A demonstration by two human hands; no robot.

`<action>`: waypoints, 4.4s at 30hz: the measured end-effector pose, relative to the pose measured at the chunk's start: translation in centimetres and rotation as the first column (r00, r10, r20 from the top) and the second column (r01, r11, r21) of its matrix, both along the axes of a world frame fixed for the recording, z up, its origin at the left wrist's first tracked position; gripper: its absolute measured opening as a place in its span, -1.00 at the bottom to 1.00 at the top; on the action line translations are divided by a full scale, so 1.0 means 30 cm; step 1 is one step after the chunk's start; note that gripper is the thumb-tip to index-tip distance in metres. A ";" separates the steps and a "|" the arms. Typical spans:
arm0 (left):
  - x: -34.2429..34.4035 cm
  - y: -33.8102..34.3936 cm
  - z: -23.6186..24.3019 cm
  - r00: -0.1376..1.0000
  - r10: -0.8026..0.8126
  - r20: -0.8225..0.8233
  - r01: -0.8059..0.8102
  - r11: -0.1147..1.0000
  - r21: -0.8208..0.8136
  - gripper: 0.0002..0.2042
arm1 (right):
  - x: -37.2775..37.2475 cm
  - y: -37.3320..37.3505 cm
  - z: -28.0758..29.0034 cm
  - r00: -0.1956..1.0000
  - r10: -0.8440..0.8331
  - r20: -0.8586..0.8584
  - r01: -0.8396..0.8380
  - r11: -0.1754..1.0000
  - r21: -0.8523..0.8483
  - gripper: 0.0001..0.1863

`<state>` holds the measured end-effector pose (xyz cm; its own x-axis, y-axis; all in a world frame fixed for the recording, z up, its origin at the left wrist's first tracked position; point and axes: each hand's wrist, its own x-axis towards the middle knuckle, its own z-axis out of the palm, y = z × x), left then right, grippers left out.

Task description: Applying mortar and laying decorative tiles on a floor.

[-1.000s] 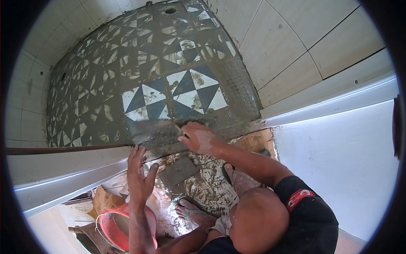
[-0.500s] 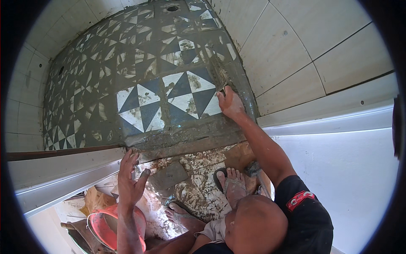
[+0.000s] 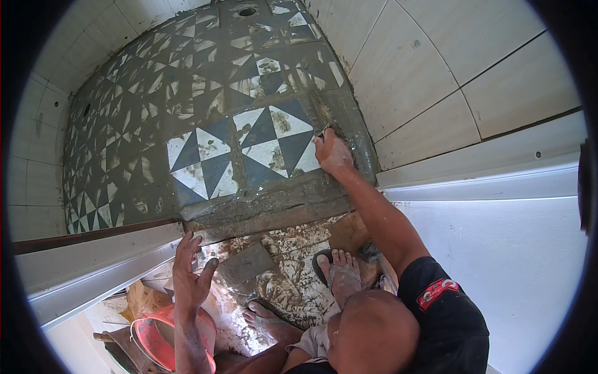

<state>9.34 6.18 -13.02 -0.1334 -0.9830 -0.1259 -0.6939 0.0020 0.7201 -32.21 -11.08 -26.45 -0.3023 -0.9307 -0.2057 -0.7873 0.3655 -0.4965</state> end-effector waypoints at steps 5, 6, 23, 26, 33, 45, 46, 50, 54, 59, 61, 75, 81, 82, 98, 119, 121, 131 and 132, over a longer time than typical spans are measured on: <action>0.013 -0.001 -0.017 0.999 -0.030 0.022 0.030 0.999 -0.025 -0.39 | -0.016 0.018 0.001 0.999 -0.033 -0.017 0.033 0.999 -0.002 -0.57; 0.011 0.003 -0.014 1.000 -0.019 0.024 0.020 1.000 -0.010 -0.39 | -0.014 0.022 0.005 0.999 -0.034 -0.014 0.034 0.999 -0.014 -0.56; 0.023 0.008 -0.025 1.000 -0.023 0.006 0.023 0.998 0.051 -0.41 | -0.026 0.077 0.012 0.996 -0.067 0.061 0.069 0.997 -0.021 -0.55; 0.019 0.011 -0.032 0.999 -0.026 0.030 0.024 0.997 0.069 -0.40 | -0.008 0.054 0.018 0.997 -0.060 0.044 0.060 0.998 -0.010 -0.55; 0.012 0.015 -0.052 1.000 -0.024 0.004 0.024 0.998 0.059 -0.41 | 0.014 -0.014 0.056 0.997 -0.017 0.076 0.018 1.000 -0.010 -0.57; 0.030 0.035 -0.055 0.997 -0.036 0.071 0.033 0.998 0.047 -0.41 | -0.001 0.020 0.053 0.998 -0.054 0.025 0.054 0.998 -0.019 -0.58; 0.032 0.035 -0.060 0.997 -0.046 0.063 0.044 0.998 0.034 -0.42 | -0.006 0.020 0.054 0.999 -0.040 0.021 0.041 0.999 -0.025 -0.58; 0.014 0.029 -0.050 0.996 -0.056 0.075 0.053 0.998 0.039 -0.42 | -0.017 0.011 0.041 0.999 -0.032 0.037 0.029 0.998 0.059 -0.54; 0.009 0.027 -0.036 0.999 -0.021 0.047 0.016 0.994 0.104 -0.40 | -0.014 0.017 0.051 1.000 -0.011 0.009 0.010 0.998 0.055 -0.56; 0.036 0.047 -0.057 0.992 -0.067 0.110 0.058 0.994 0.091 -0.40 | -0.010 -0.013 0.097 1.000 0.012 -0.021 -0.012 1.000 -0.015 -0.60; 0.025 0.050 -0.053 0.993 -0.046 0.106 0.038 0.997 0.074 -0.43 | -0.010 -0.045 0.115 0.999 0.023 -0.032 -0.023 1.000 0.016 -0.61; 0.030 0.058 -0.053 0.994 -0.043 0.104 0.035 0.996 0.081 -0.43 | -0.064 -0.045 0.121 1.000 -0.010 -0.013 0.010 0.999 0.043 -0.56; 0.004 0.040 -0.041 0.992 -0.049 0.117 0.036 0.994 0.107 -0.43 | -0.054 -0.031 0.123 0.999 0.041 -0.002 -0.041 0.996 0.076 -0.56; -0.001 0.037 -0.039 0.992 -0.052 0.113 0.040 0.994 0.104 -0.42 | -0.052 -0.025 0.123 0.999 0.045 0.008 -0.045 0.996 0.077 -0.56; 0.020 0.050 -0.078 0.986 -0.082 0.142 0.077 0.996 0.041 -0.43 | -0.006 0.039 0.092 1.000 -0.027 -0.015 0.027 1.000 0.009 -0.60; 0.024 0.042 -0.079 0.985 -0.087 0.146 0.077 0.995 0.067 -0.41 | -0.013 0.081 0.023 0.994 -0.095 0.050 0.092 0.994 0.055 -0.56; 0.027 0.046 -0.082 0.987 -0.075 0.144 0.066 0.996 0.065 -0.41 | -0.025 0.087 0.027 0.995 -0.086 0.042 0.084 0.995 0.052 -0.54; 0.043 0.050 -0.091 0.982 -0.078 0.171 0.068 0.996 0.060 -0.40 | -0.107 0.106 0.018 0.991 -0.135 0.025 0.133 0.988 0.075 -0.53; 0.042 0.047 -0.090 0.980 -0.087 0.181 0.077 0.995 0.059 -0.41 | -0.118 0.108 0.010 0.991 -0.136 0.021 0.134 0.989 0.061 -0.53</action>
